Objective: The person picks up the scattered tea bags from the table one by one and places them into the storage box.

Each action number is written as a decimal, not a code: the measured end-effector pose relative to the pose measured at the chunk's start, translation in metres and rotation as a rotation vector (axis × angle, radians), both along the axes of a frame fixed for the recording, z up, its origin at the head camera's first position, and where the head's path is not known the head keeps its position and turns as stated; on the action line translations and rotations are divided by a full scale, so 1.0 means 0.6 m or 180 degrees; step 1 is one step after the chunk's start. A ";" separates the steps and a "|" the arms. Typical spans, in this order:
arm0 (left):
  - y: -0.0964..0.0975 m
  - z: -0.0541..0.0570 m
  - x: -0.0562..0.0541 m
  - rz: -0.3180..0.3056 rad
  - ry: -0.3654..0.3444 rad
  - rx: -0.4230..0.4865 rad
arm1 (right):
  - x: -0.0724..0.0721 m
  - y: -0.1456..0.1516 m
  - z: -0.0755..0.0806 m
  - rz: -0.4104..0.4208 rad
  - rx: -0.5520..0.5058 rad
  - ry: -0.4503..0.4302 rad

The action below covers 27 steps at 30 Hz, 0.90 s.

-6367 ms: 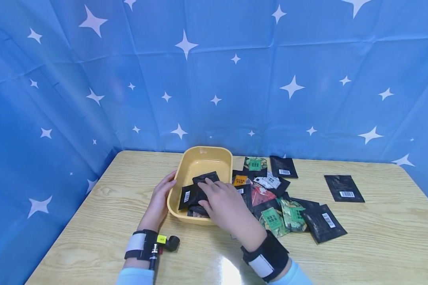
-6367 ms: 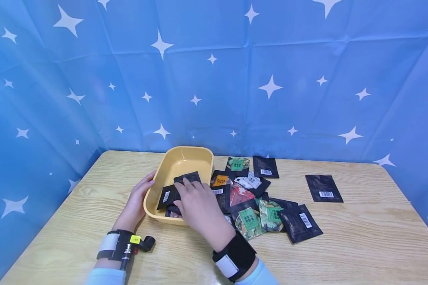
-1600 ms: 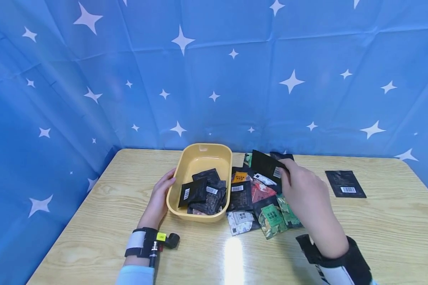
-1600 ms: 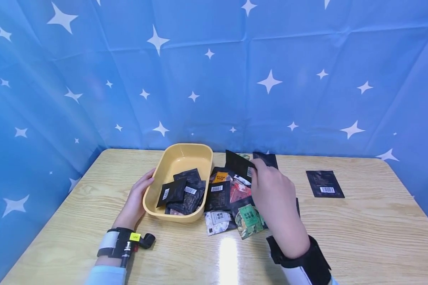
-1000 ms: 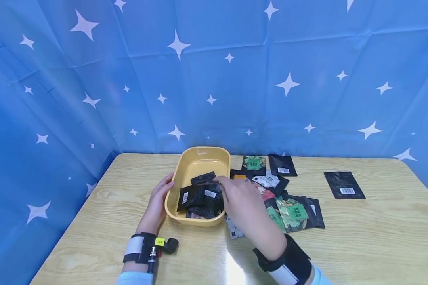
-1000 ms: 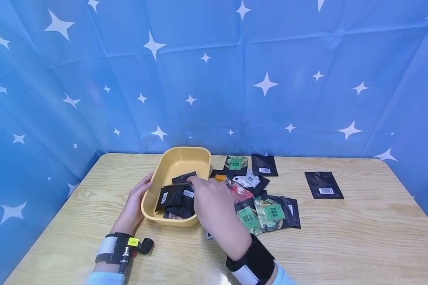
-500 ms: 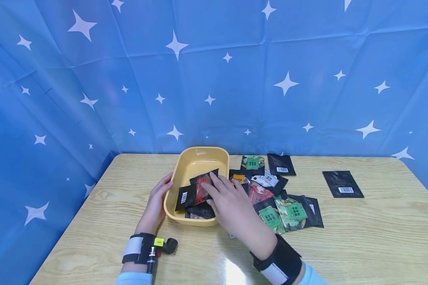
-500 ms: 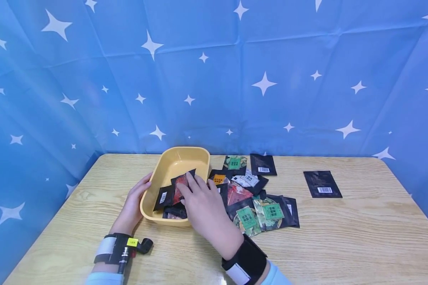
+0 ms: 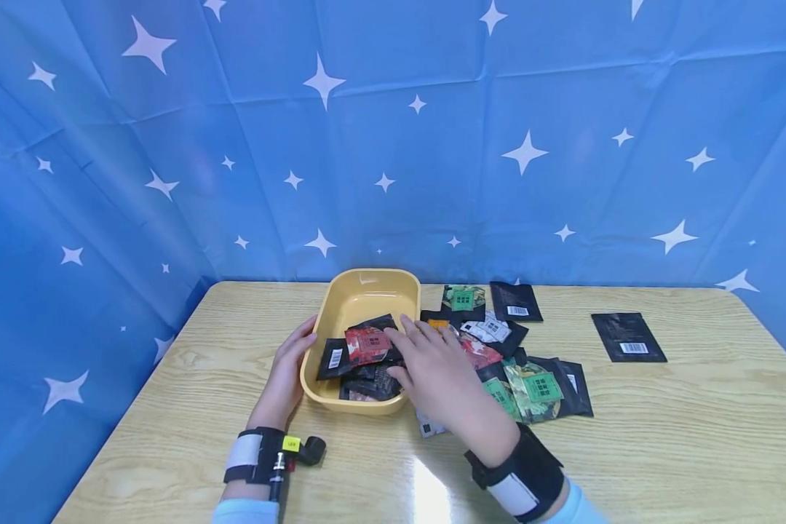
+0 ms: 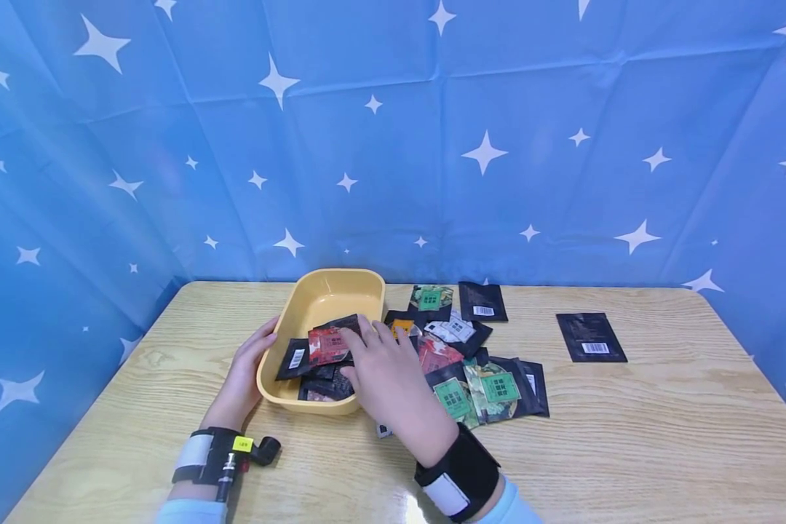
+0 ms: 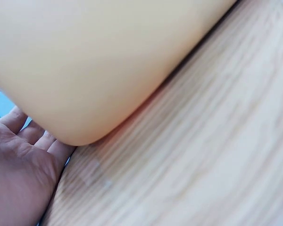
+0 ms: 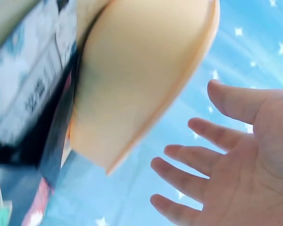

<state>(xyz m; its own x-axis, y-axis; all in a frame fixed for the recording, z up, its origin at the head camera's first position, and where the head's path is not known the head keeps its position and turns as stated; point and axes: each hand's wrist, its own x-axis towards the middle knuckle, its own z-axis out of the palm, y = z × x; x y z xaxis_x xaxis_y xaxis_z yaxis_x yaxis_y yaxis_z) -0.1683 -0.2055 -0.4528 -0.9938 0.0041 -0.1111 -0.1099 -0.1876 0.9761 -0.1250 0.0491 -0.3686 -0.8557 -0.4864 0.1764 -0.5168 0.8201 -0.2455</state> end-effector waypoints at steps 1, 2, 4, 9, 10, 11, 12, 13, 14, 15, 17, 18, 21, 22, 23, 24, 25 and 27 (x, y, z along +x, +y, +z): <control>0.001 0.000 0.000 0.0009 -0.0018 0.0011 | -0.003 0.006 0.003 -0.0059 -0.0014 -0.0051; 0.001 0.000 0.001 0.0012 -0.0032 0.0002 | -0.006 0.013 0.006 -0.0115 -0.0032 -0.0082; 0.001 0.000 0.001 0.0015 -0.0045 0.0009 | -0.013 0.029 0.011 -0.0221 -0.0070 -0.0115; 0.001 0.000 0.001 0.0016 -0.0054 0.0043 | -0.029 0.073 0.022 -0.0497 -0.0153 -0.0294; 0.001 0.000 0.001 0.0013 -0.0056 0.0043 | -0.031 0.082 0.025 -0.0553 -0.0159 -0.0357; 0.001 0.001 0.001 0.0014 -0.0069 0.0032 | -0.034 0.091 0.027 -0.0600 -0.0156 -0.0407; 0.001 0.001 0.002 0.0016 -0.0081 0.0014 | -0.036 0.100 0.030 -0.0642 -0.0145 -0.0457; 0.001 0.001 0.001 0.0018 -0.0082 0.0012 | -0.037 0.109 0.035 -0.0687 -0.0129 -0.0499; 0.001 0.002 0.001 0.0015 -0.0085 0.0013 | -0.039 0.118 0.039 -0.0723 -0.0118 -0.0511; 0.001 0.002 0.001 0.0014 -0.0080 0.0022 | -0.041 0.127 0.042 -0.0761 -0.0110 -0.0521; 0.001 0.003 0.001 -0.0001 -0.0060 0.0023 | -0.044 0.146 0.050 -0.0837 -0.0109 -0.0562; 0.001 0.004 0.001 -0.0010 -0.0054 0.0021 | -0.045 0.155 0.053 -0.0875 -0.0121 -0.0571; 0.001 0.003 0.000 -0.0021 -0.0054 0.0002 | -0.049 0.180 0.057 -0.0976 -0.0146 -0.0654; 0.001 0.003 0.000 -0.0025 -0.0053 -0.0015 | -0.051 0.187 0.058 -0.1013 -0.0152 -0.0722; 0.000 0.003 0.000 -0.0021 -0.0061 -0.0020 | -0.052 0.193 0.059 -0.1045 -0.0168 -0.0799; 0.000 0.002 0.000 -0.0012 -0.0070 -0.0027 | -0.054 0.199 0.058 -0.1078 -0.0176 -0.0869; 0.000 0.002 -0.001 -0.0009 -0.0059 -0.0013 | -0.057 0.206 0.057 -0.1116 -0.0176 -0.0958; 0.000 0.001 -0.001 0.0004 -0.0071 -0.0013 | -0.063 0.220 0.051 -0.1188 -0.0150 -0.1128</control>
<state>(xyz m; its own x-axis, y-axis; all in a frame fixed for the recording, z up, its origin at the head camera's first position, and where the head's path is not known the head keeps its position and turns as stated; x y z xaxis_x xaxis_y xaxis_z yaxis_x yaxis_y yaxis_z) -0.1688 -0.2056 -0.4523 -0.9911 0.0023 -0.1333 -0.1315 -0.1839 0.9741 -0.1626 0.1809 -0.3379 -0.9807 -0.1349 -0.1414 -0.0694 0.9167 -0.3936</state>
